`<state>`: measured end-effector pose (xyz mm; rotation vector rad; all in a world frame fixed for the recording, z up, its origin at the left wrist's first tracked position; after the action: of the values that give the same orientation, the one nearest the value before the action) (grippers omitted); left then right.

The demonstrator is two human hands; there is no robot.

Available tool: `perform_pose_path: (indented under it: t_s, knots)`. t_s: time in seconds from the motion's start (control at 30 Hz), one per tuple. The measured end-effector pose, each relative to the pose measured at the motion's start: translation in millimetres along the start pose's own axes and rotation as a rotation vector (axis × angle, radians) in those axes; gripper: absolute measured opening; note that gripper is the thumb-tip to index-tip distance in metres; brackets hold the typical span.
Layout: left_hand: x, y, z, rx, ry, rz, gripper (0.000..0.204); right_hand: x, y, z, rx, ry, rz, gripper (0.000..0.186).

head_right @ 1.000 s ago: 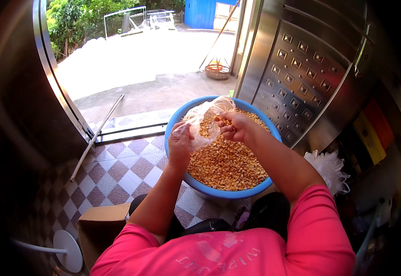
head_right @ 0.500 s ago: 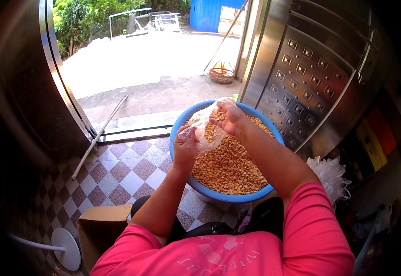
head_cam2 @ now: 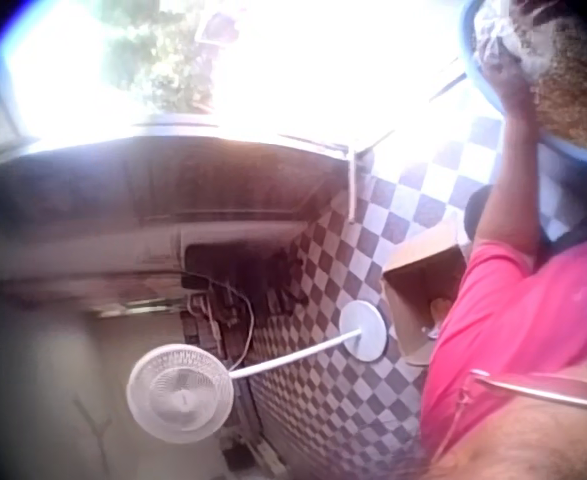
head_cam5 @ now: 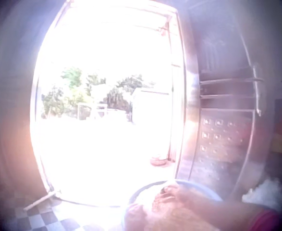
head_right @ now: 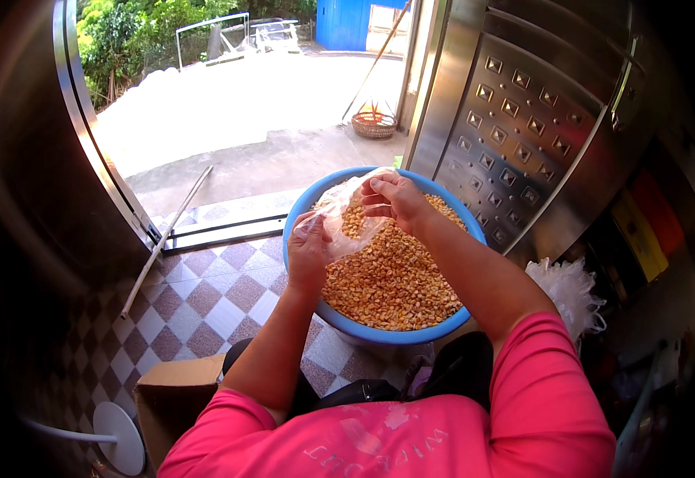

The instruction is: The person scoops dried corn by hand from a large blue tub and places it into a small clear plastic bag.

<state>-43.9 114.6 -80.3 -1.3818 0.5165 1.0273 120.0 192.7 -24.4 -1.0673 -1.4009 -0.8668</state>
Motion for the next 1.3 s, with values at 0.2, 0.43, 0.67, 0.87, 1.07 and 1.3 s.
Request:
perform_pose_path:
  t_s: [0.2, 0.43, 0.67, 0.87, 1.07, 1.3]
  knots:
    - [-14, -4, -2, -0.031, -0.017, 0.005, 0.013, 0, 49, -22, -0.033, 0.125, -0.340, 0.017]
    - [-3, 2, 1, -0.053, 0.025, -0.074, 0.014, -32, 82, -17, -0.272, 0.388, -1.017, 0.023]
    - [-1, 5, 2, -0.061, 0.016, -0.113, 0.015, -32, 21, -23, -0.119, 0.509, -1.418, 0.034]
    - [-4, 4, 2, -0.046, 0.016, -0.099, 0.015, -32, 24, -43, -0.153, 0.293, -1.442, 0.021]
    - [-5, 3, 2, -0.040, 0.014, -0.075, 0.014, -43, 51, -40, -0.074, 0.204, -1.133, 0.026]
    - [-6, 0, -1, -0.019, -0.042, 0.011, 0.012, -17, 2, -40, 0.085, -0.187, 0.031, 0.016]
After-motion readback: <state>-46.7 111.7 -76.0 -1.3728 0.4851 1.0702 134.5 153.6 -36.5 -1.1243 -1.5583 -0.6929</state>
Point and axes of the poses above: each hand's wrist, its own z-axis towards the middle knuckle, its own y-axis out of the back of the hand, x = y × z, the point moved 6 cm from there along z, towards the middle knuckle, and after that the axes turned 1 degree about y, right-handed, at the moved point
